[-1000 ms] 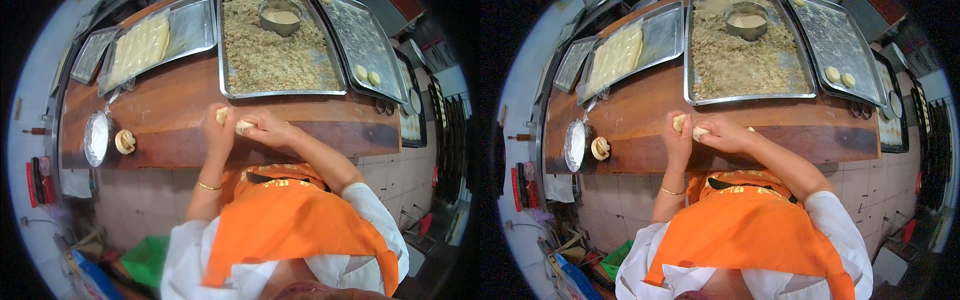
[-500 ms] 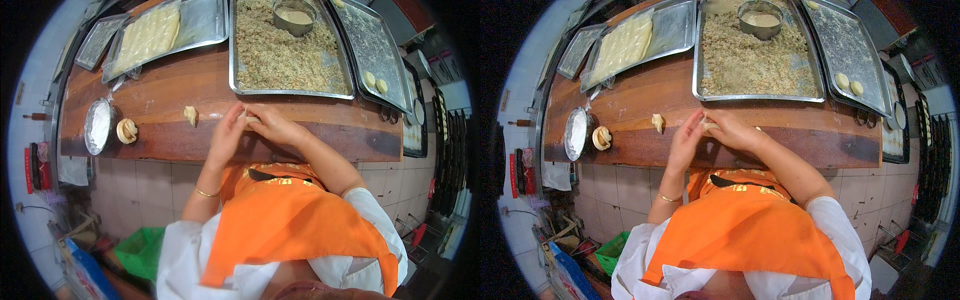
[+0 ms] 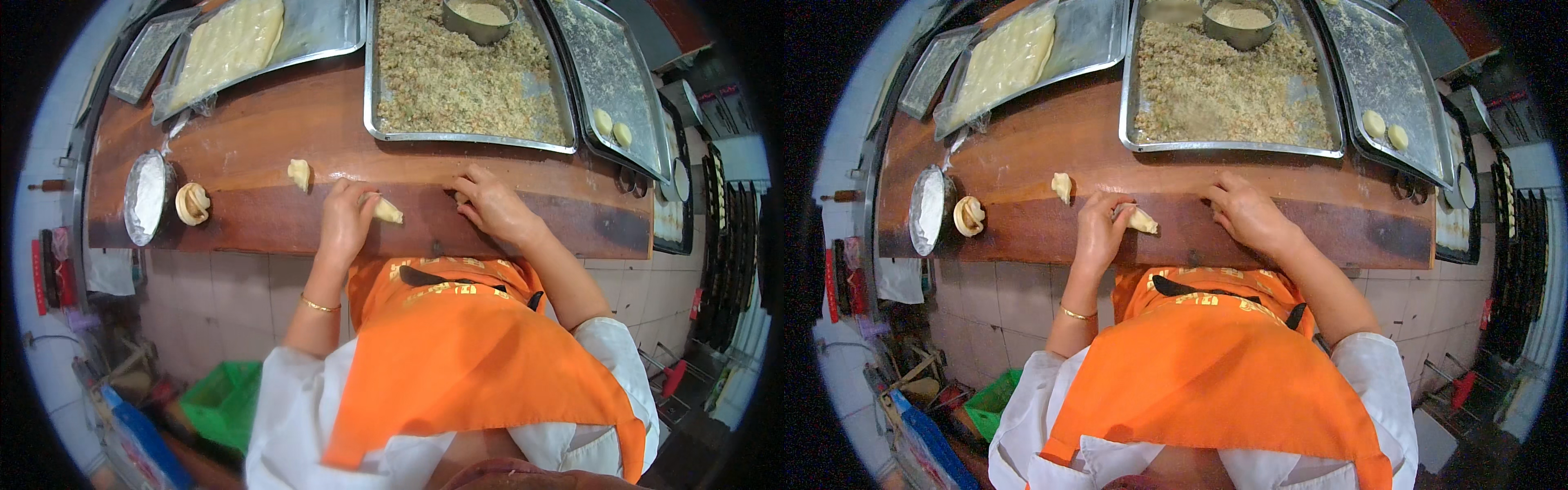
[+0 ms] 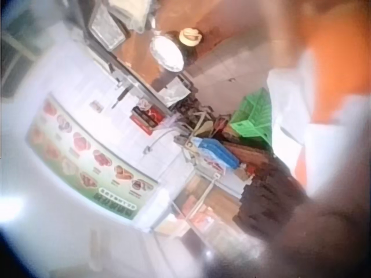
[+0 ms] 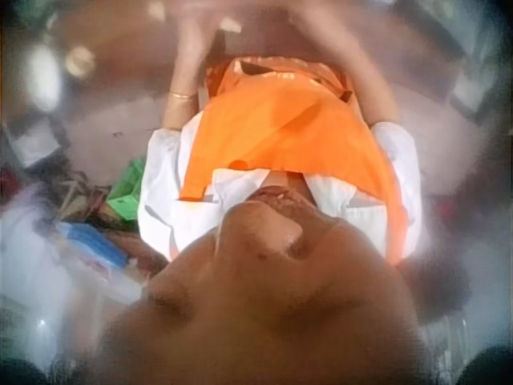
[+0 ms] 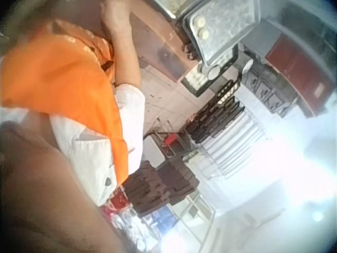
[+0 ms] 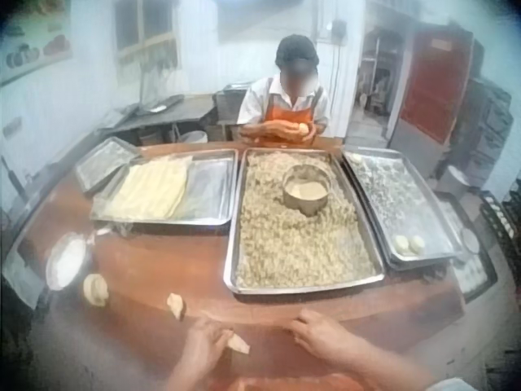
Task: The person prepares bread rolls by portioning dough, filling it with a crumbly mixture by hand, and shaping it into rolls on a wooden table.
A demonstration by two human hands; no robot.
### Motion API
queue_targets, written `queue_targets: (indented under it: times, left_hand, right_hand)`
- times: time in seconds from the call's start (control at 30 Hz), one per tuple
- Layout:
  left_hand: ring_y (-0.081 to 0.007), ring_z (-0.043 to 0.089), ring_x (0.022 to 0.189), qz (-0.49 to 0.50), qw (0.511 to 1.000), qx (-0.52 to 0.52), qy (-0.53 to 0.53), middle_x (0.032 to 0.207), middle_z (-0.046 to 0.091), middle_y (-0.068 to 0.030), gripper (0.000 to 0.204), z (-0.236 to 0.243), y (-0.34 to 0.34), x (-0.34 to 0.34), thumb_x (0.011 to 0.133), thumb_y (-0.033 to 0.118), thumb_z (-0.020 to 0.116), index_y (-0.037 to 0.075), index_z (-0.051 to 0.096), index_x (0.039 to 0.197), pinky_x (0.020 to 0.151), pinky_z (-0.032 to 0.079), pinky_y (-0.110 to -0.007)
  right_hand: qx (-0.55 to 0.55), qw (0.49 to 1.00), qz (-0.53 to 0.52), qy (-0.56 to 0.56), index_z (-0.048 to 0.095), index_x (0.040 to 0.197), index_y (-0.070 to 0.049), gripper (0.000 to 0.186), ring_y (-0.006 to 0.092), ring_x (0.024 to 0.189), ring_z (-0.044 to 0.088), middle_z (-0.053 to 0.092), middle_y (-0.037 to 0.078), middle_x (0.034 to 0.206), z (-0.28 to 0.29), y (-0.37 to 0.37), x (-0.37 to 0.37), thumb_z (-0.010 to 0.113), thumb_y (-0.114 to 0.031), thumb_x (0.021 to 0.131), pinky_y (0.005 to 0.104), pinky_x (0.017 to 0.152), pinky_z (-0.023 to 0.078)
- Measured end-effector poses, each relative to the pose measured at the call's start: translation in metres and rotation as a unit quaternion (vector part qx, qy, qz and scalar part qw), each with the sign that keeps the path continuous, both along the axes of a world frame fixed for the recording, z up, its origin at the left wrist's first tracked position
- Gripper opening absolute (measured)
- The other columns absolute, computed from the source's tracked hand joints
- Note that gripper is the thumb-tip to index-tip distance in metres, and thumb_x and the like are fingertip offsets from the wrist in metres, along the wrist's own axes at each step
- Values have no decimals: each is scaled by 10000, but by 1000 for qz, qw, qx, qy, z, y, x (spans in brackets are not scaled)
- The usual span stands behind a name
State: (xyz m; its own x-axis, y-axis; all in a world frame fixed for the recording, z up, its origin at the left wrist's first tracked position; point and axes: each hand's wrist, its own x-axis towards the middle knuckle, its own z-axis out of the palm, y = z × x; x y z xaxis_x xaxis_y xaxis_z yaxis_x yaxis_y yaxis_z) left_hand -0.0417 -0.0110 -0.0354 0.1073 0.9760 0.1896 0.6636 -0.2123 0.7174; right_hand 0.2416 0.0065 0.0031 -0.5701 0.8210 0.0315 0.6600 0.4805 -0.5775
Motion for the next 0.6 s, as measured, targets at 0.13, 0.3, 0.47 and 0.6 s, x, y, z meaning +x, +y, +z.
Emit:
queue_targets:
  times: [0.13,0.3,0.47,0.6]
  left_hand:
    - [-247,591,718,31,998,-31,-41,828,582,-141,159,5,-8,1,877,51,668,-15,710,1015,653,478,-350]
    - [-337,640,798,46,995,-77,-50,905,623,-182,171,14,-14,2,875,24,633,-9,694,1030,728,512,-391]
    - [-380,637,852,42,998,-29,-23,941,629,-211,183,16,-19,-7,874,-26,576,-25,683,1021,748,516,-403]
    - [-359,617,960,107,992,61,7,1043,626,-196,236,13,-4,-32,863,-43,565,-15,675,1070,839,498,-416]
  right_hand:
    - [-45,998,38,28,630,1040,-8,252,383,925,613,603,163,999,-11,10,-14,704,3,800,438,800,519]
    - [-10,978,87,189,647,1007,-29,207,385,949,602,612,179,960,-1,17,-85,698,-51,808,436,823,510]
    - [16,982,108,155,664,1051,-56,226,340,986,619,630,145,1012,-28,19,-104,699,-63,827,411,848,521]
    - [-8,961,-16,277,681,997,-24,139,283,931,643,640,123,989,-9,24,-89,680,-34,858,370,784,548]
